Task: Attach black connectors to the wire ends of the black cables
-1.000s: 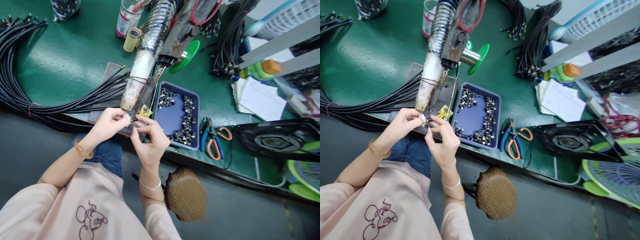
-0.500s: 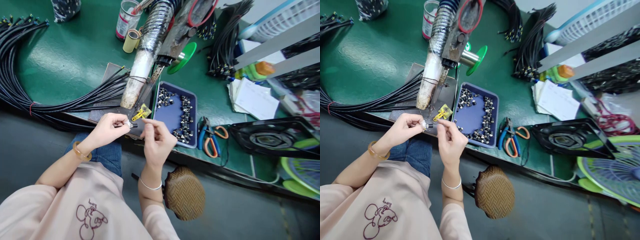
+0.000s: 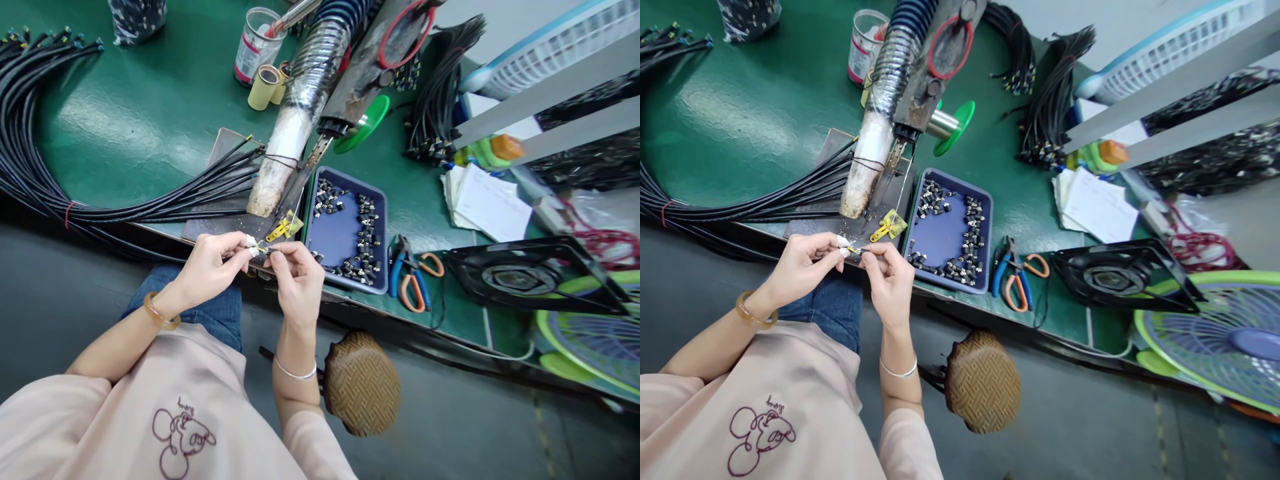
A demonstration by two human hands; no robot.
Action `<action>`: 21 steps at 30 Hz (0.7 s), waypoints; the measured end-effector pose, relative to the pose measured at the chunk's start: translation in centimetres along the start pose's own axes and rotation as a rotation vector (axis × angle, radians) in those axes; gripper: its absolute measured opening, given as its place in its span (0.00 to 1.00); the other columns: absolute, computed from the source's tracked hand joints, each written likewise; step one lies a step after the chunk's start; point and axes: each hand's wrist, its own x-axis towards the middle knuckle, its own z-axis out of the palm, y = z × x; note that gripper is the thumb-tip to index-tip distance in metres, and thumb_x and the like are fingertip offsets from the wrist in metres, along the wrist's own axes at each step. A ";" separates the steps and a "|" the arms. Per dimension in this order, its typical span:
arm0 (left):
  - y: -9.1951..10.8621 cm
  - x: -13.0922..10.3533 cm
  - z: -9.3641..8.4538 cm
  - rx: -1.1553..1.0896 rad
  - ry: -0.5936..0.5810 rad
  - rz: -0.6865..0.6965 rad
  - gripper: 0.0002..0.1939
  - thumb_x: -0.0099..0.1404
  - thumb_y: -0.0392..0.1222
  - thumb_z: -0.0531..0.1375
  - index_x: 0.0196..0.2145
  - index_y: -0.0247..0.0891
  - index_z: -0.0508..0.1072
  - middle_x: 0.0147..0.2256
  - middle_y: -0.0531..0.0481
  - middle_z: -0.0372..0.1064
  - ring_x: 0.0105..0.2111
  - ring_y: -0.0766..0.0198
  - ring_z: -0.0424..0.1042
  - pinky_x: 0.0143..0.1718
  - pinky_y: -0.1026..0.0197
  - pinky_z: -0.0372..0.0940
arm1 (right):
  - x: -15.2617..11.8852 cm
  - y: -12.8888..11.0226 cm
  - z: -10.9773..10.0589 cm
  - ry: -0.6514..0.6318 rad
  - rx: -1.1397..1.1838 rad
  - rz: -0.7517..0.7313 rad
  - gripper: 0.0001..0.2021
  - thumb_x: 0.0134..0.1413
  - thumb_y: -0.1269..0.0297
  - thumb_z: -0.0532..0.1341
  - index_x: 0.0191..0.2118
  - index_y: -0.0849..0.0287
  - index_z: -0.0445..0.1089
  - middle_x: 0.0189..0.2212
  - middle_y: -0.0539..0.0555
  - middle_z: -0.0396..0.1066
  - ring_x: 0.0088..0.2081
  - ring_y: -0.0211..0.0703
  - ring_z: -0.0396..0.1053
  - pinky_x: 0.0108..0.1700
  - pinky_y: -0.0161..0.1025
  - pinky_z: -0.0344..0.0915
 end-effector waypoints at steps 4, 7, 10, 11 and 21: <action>-0.2 -0.1 0.2 -0.031 0.017 -0.007 0.08 0.66 0.39 0.58 0.35 0.32 0.75 0.23 0.53 0.68 0.23 0.70 0.65 0.28 0.67 0.62 | -0.6 -0.1 0.3 0.073 -0.113 -0.047 0.06 0.60 0.61 0.63 0.34 0.57 0.73 0.25 0.47 0.73 0.22 0.33 0.66 0.25 0.31 0.62; -0.3 0.0 0.3 -0.039 0.021 -0.002 0.08 0.64 0.38 0.59 0.34 0.32 0.76 0.25 0.52 0.69 0.25 0.70 0.66 0.28 0.67 0.62 | -0.8 -0.2 0.2 0.058 -0.142 -0.045 0.07 0.61 0.61 0.62 0.35 0.57 0.73 0.26 0.47 0.73 0.21 0.32 0.63 0.25 0.32 0.61; -0.4 0.0 0.5 -0.063 0.014 -0.015 0.07 0.64 0.39 0.59 0.32 0.33 0.75 0.26 0.52 0.70 0.26 0.70 0.67 0.29 0.68 0.63 | -0.8 -0.2 0.1 0.046 -0.166 -0.052 0.07 0.62 0.60 0.62 0.35 0.56 0.73 0.25 0.46 0.72 0.19 0.31 0.58 0.25 0.33 0.60; -0.4 0.1 0.5 -0.068 0.012 -0.016 0.07 0.64 0.39 0.59 0.32 0.33 0.75 0.26 0.52 0.70 0.26 0.70 0.67 0.29 0.68 0.63 | -0.8 -0.1 0.1 0.051 -0.174 -0.063 0.08 0.62 0.59 0.62 0.35 0.56 0.73 0.25 0.46 0.72 0.19 0.31 0.58 0.25 0.33 0.60; -0.4 0.1 1.0 -0.048 0.054 -0.013 0.07 0.63 0.39 0.59 0.30 0.33 0.73 0.23 0.56 0.62 0.24 0.73 0.60 0.26 0.71 0.58 | -1.0 0.0 0.4 0.084 -0.186 -0.098 0.08 0.63 0.60 0.61 0.35 0.57 0.73 0.24 0.46 0.70 0.19 0.31 0.57 0.23 0.32 0.59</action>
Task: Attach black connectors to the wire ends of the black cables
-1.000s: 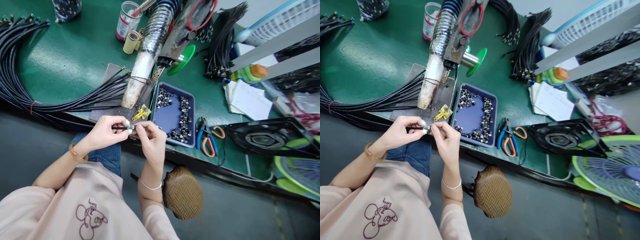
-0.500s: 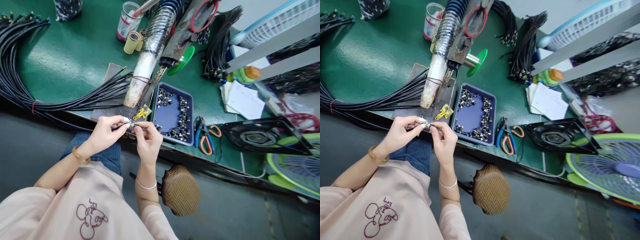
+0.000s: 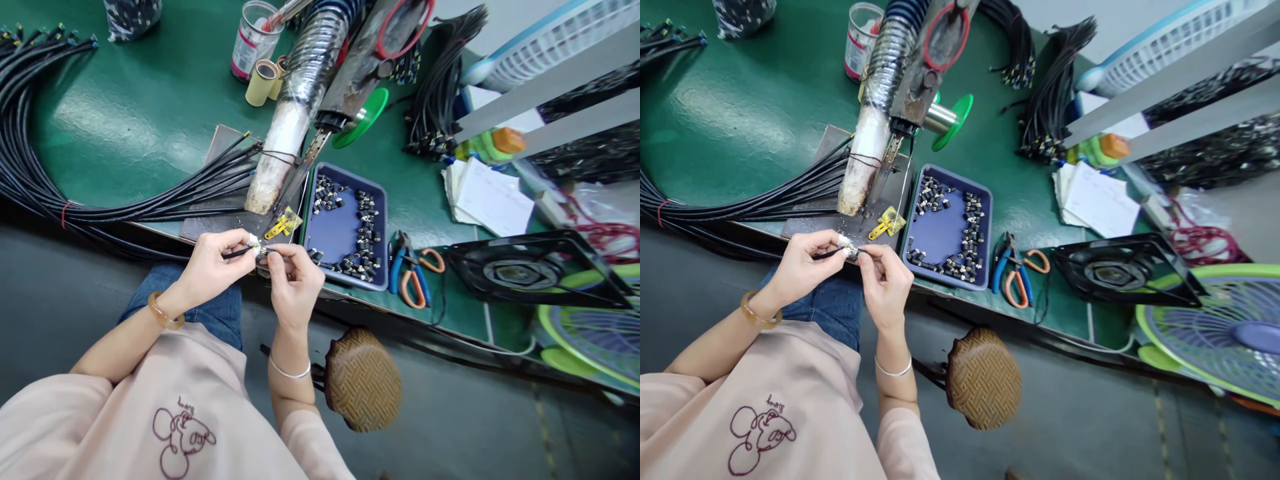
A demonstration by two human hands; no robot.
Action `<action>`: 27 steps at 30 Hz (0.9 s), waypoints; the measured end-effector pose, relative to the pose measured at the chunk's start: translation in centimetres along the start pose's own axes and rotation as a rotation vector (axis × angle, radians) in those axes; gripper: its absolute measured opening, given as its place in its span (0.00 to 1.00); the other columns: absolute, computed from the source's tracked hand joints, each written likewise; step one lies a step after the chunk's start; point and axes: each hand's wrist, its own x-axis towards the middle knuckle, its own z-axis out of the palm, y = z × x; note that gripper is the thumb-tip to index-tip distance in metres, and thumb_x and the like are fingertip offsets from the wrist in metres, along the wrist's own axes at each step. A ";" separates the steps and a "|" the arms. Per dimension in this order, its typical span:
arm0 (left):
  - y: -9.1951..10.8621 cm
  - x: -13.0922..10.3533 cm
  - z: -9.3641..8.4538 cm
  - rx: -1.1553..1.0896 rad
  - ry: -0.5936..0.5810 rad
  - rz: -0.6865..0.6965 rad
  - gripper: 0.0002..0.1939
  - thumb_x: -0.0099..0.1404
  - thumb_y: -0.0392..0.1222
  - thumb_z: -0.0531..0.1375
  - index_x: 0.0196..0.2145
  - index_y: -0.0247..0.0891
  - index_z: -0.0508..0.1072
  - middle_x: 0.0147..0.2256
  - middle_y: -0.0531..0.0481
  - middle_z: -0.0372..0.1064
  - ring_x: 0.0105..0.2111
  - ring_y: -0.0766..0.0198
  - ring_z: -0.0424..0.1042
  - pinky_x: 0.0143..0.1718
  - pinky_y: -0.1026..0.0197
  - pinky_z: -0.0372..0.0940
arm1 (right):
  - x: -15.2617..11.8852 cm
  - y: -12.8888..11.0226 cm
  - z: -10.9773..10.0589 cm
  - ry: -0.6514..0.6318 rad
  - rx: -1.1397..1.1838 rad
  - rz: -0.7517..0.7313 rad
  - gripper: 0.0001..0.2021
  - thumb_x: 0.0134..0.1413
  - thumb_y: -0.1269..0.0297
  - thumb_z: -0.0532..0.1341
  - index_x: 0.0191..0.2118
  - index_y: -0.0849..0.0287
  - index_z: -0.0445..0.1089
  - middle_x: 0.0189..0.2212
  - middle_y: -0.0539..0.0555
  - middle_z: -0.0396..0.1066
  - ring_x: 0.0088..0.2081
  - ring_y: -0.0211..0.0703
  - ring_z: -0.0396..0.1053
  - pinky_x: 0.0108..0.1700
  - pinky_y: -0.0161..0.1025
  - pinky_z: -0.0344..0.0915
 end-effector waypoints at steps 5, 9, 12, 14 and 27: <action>-0.1 0.1 0.2 -0.016 0.013 -0.011 0.06 0.62 0.38 0.59 0.30 0.33 0.73 0.24 0.55 0.63 0.25 0.72 0.62 0.27 0.71 0.60 | 0.2 0.0 0.1 0.022 -0.066 -0.027 0.09 0.63 0.59 0.60 0.35 0.58 0.73 0.24 0.47 0.71 0.20 0.33 0.62 0.24 0.33 0.61; -0.3 0.3 0.3 -0.013 0.028 -0.021 0.06 0.61 0.39 0.59 0.29 0.34 0.73 0.24 0.55 0.64 0.25 0.71 0.62 0.27 0.70 0.61 | 0.4 0.1 0.2 0.028 -0.095 -0.060 0.09 0.63 0.60 0.60 0.35 0.58 0.74 0.25 0.47 0.72 0.20 0.32 0.63 0.23 0.32 0.59; -0.5 0.4 0.4 -0.003 0.051 -0.025 0.07 0.60 0.39 0.59 0.28 0.34 0.73 0.23 0.55 0.64 0.24 0.72 0.62 0.27 0.69 0.60 | 0.3 0.2 0.3 0.111 -0.072 -0.075 0.07 0.63 0.60 0.61 0.40 0.57 0.73 0.22 0.45 0.69 0.18 0.31 0.62 0.20 0.31 0.55; -0.6 0.6 0.5 0.002 0.066 -0.026 0.07 0.60 0.39 0.58 0.28 0.34 0.73 0.22 0.55 0.64 0.23 0.72 0.62 0.27 0.69 0.60 | 0.2 0.3 0.3 0.235 -0.013 -0.089 0.07 0.64 0.61 0.59 0.45 0.56 0.70 0.21 0.43 0.68 0.18 0.31 0.64 0.20 0.31 0.56; -0.7 1.1 0.8 0.083 0.115 0.044 0.06 0.62 0.39 0.59 0.31 0.33 0.74 0.26 0.53 0.69 0.25 0.70 0.66 0.28 0.69 0.63 | 0.8 0.1 0.8 0.196 -0.186 -0.335 0.06 0.58 0.72 0.64 0.32 0.56 0.68 0.38 0.52 0.79 0.41 0.40 0.79 0.43 0.40 0.78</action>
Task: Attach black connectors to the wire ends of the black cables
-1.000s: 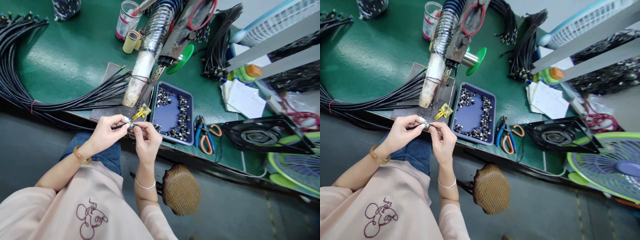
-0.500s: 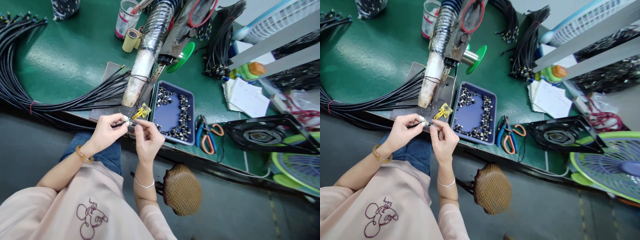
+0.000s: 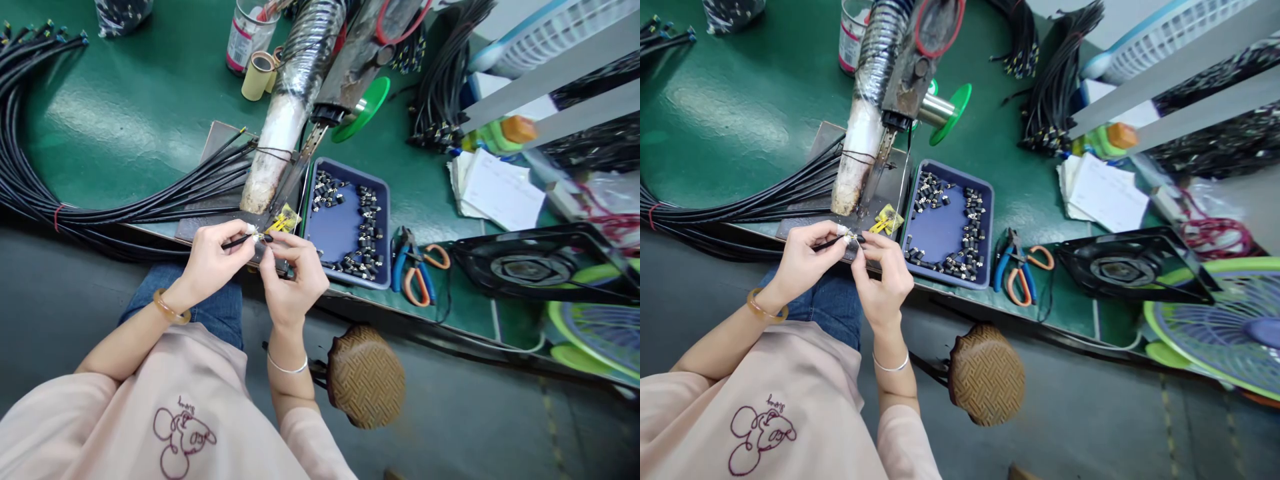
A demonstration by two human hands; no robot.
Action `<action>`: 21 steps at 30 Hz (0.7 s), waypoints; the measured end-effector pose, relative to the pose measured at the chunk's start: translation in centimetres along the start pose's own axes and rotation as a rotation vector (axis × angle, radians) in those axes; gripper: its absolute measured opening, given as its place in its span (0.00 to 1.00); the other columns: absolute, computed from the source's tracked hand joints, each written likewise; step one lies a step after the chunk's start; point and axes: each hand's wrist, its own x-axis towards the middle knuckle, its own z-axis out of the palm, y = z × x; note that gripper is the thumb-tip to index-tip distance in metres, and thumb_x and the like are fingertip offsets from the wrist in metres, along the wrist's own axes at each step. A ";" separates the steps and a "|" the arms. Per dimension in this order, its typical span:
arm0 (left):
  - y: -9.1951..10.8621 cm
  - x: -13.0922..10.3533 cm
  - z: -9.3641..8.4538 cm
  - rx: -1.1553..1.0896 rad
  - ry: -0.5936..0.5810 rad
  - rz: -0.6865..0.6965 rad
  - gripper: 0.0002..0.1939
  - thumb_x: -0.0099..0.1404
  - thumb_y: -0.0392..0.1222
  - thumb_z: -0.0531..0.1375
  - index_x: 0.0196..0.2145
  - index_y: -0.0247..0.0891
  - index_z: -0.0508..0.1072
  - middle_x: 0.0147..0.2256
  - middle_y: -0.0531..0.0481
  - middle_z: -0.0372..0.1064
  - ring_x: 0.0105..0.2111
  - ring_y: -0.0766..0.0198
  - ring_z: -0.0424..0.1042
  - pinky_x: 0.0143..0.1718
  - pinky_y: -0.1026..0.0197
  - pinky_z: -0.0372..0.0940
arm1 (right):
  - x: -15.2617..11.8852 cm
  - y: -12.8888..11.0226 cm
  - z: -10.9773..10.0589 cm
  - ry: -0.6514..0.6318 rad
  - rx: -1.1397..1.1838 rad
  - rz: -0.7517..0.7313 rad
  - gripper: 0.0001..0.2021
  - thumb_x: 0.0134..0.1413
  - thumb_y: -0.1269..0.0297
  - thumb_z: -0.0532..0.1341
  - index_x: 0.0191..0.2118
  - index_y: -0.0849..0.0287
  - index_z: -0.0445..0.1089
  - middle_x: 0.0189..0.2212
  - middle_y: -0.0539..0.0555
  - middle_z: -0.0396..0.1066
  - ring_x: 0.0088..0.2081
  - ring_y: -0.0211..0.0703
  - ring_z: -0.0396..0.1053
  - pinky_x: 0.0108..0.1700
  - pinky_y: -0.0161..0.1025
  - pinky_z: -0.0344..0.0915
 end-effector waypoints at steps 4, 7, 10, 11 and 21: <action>0.1 0.3 0.1 0.022 0.041 0.060 0.05 0.62 0.36 0.59 0.31 0.34 0.74 0.27 0.53 0.71 0.26 0.71 0.68 0.27 0.71 0.62 | 0.4 -0.1 0.2 -0.003 0.028 0.026 0.06 0.58 0.73 0.64 0.32 0.56 0.68 0.39 0.52 0.78 0.39 0.39 0.78 0.42 0.39 0.78; 0.3 0.4 0.2 0.042 0.062 0.097 0.04 0.63 0.35 0.59 0.30 0.34 0.74 0.27 0.53 0.72 0.26 0.72 0.68 0.26 0.72 0.62 | 0.6 -0.3 0.2 -0.001 0.032 0.035 0.06 0.58 0.72 0.63 0.32 0.55 0.68 0.39 0.52 0.78 0.40 0.40 0.78 0.41 0.40 0.78; 0.4 0.4 0.1 0.073 0.079 0.126 0.04 0.63 0.35 0.59 0.31 0.35 0.74 0.28 0.52 0.74 0.26 0.71 0.68 0.27 0.71 0.63 | 0.7 -0.5 0.2 0.012 0.002 0.036 0.06 0.58 0.71 0.64 0.32 0.55 0.68 0.38 0.52 0.79 0.41 0.42 0.78 0.41 0.43 0.78; 0.5 0.4 0.1 0.085 0.079 0.133 0.04 0.63 0.35 0.59 0.31 0.35 0.74 0.28 0.52 0.74 0.26 0.71 0.69 0.27 0.71 0.63 | 0.8 -0.6 0.2 0.016 -0.010 0.036 0.06 0.58 0.70 0.64 0.31 0.55 0.69 0.38 0.52 0.79 0.40 0.42 0.78 0.41 0.43 0.78; 0.8 0.5 -0.1 0.081 0.043 0.111 0.05 0.64 0.36 0.59 0.31 0.35 0.73 0.28 0.52 0.74 0.26 0.71 0.69 0.27 0.71 0.63 | 0.8 -1.3 0.0 0.016 -0.044 0.038 0.06 0.57 0.72 0.65 0.31 0.55 0.69 0.38 0.52 0.79 0.40 0.41 0.79 0.42 0.42 0.77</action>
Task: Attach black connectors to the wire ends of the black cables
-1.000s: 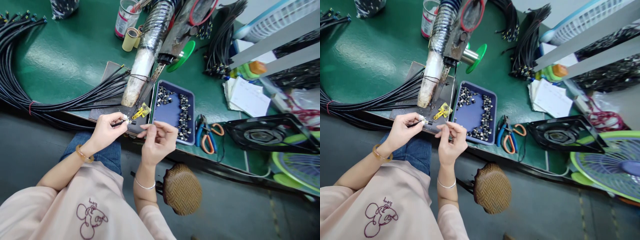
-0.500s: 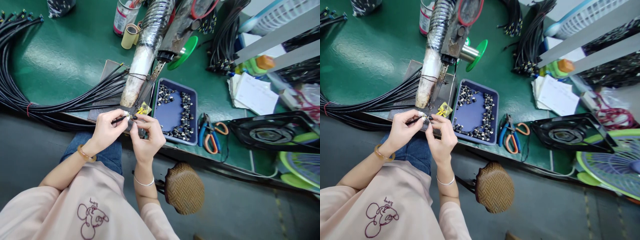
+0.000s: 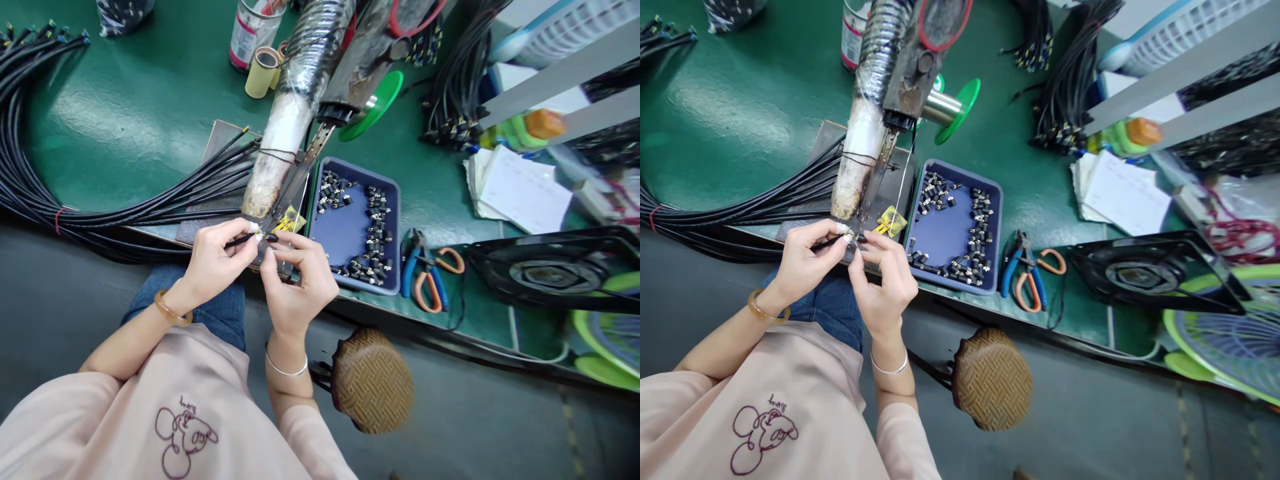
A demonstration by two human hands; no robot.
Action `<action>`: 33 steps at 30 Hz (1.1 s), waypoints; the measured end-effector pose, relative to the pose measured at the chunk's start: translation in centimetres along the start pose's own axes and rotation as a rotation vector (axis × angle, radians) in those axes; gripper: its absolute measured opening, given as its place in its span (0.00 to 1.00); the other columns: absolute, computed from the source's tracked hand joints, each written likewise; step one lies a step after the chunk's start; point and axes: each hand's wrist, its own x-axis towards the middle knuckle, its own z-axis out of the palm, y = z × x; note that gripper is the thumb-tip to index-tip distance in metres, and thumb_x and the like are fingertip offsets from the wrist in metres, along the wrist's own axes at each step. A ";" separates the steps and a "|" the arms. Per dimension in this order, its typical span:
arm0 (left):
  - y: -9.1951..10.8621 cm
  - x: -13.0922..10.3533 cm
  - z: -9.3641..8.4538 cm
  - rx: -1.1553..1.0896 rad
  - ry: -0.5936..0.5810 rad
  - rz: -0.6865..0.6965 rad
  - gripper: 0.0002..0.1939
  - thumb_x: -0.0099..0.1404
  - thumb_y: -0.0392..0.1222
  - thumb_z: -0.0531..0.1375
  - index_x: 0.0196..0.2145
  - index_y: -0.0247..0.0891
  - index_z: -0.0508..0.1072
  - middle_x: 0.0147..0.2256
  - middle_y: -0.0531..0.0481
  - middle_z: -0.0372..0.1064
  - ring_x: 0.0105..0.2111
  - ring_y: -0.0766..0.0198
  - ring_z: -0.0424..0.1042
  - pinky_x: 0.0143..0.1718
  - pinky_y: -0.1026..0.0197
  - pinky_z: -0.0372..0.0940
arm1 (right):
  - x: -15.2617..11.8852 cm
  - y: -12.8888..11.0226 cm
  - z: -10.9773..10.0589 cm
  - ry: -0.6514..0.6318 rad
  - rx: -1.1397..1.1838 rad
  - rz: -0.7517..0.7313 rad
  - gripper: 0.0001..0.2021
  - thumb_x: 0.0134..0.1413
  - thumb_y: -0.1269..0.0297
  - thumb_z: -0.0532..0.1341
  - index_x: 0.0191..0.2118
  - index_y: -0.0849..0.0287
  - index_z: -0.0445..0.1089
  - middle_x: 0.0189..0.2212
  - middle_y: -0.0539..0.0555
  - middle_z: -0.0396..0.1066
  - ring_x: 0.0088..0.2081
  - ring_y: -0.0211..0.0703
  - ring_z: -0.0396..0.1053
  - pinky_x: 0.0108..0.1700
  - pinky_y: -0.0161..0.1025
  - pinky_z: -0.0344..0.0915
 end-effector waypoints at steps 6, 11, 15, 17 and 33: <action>-0.1 0.0 0.0 -0.049 -0.026 -0.075 0.05 0.64 0.38 0.58 0.31 0.35 0.72 0.26 0.53 0.70 0.25 0.71 0.67 0.27 0.71 0.62 | -0.2 0.1 -0.3 -0.040 0.007 -0.006 0.07 0.57 0.73 0.63 0.32 0.55 0.67 0.40 0.53 0.78 0.42 0.41 0.79 0.42 0.42 0.79; -0.5 -0.1 -0.2 -0.099 -0.094 -0.192 0.06 0.62 0.40 0.58 0.30 0.34 0.72 0.24 0.54 0.67 0.24 0.70 0.65 0.28 0.68 0.63 | -0.5 0.6 -0.5 -0.101 0.025 -0.031 0.06 0.57 0.73 0.63 0.33 0.55 0.68 0.40 0.54 0.79 0.42 0.41 0.79 0.42 0.42 0.79; -0.4 -0.3 -0.3 -0.093 -0.102 -0.182 0.06 0.62 0.40 0.58 0.30 0.35 0.71 0.24 0.54 0.66 0.24 0.71 0.64 0.28 0.69 0.62 | -0.7 0.6 -0.7 -0.088 0.039 -0.008 0.05 0.58 0.72 0.64 0.33 0.55 0.69 0.38 0.53 0.79 0.42 0.43 0.79 0.43 0.43 0.79; -0.3 -0.4 -0.3 -0.087 -0.109 -0.169 0.06 0.62 0.39 0.58 0.29 0.35 0.71 0.23 0.55 0.65 0.24 0.71 0.63 0.27 0.69 0.61 | -0.8 0.5 -0.7 -0.067 0.092 0.060 0.03 0.60 0.70 0.63 0.35 0.55 0.68 0.38 0.52 0.79 0.39 0.42 0.80 0.38 0.40 0.78; 0.6 -1.3 -2.2 -0.009 -0.175 0.039 0.04 0.61 0.35 0.61 0.32 0.35 0.77 0.26 0.52 0.73 0.23 0.71 0.64 0.25 0.69 0.60 | 0.5 0.5 -2.1 -0.355 0.278 0.340 0.15 0.64 0.54 0.58 0.29 0.57 0.68 0.19 0.45 0.69 0.20 0.33 0.66 0.23 0.31 0.62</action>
